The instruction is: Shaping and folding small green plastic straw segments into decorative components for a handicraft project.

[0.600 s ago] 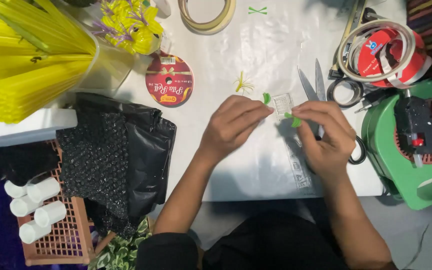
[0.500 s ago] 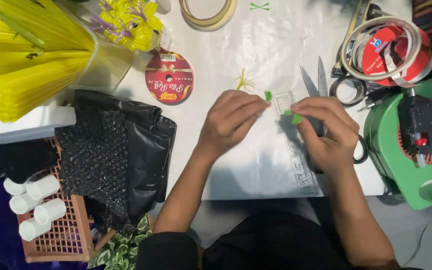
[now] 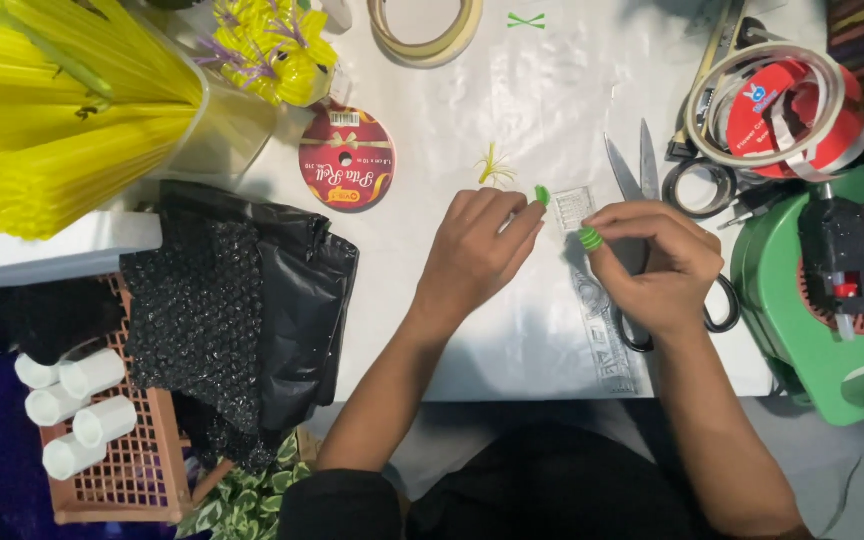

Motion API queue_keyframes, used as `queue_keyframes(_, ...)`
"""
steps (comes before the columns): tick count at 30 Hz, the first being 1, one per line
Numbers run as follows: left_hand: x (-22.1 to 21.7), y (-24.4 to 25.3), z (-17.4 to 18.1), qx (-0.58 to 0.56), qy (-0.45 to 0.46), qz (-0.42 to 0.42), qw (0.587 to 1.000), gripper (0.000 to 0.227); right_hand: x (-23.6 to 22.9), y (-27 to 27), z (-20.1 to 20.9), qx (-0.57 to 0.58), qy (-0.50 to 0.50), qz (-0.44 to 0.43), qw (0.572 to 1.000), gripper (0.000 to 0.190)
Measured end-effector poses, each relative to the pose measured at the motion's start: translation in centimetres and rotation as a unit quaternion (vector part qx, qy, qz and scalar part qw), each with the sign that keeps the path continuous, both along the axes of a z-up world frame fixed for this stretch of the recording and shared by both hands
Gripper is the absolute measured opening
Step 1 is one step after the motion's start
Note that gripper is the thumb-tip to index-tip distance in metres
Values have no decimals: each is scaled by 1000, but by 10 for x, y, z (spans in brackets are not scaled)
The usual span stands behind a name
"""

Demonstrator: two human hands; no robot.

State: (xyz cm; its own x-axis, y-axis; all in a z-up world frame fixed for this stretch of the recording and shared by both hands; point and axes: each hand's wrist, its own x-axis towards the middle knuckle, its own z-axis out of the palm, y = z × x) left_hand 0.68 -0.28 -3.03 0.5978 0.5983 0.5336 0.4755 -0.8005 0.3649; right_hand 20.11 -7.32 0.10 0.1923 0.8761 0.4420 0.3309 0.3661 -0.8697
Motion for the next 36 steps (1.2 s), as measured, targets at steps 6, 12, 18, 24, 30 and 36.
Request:
queue_keyframes(6,3,-5,7,-11,46,33,998,12,-2,0,3,-8,7,-9,1000,12)
queue_keyframes(12,3,-10,30,-169,-131,-5,977,6,5,-7,-18,-45,82,-19,995,24)
queue_keyframes(18,11,-2,51,-482,-456,-79,744,18,7,-4,37,-115,164,7,980,20)
queue_keyframes(24,32,28,105,-483,-566,-142,653,31,8,27,125,29,82,49,995,12)
queue_keyframes(30,47,26,111,-528,-641,-227,509,25,17,66,146,128,-12,73,989,16)
queue_keyframes(36,49,35,137,-527,-622,-169,555,17,18,80,140,121,19,69,990,14)
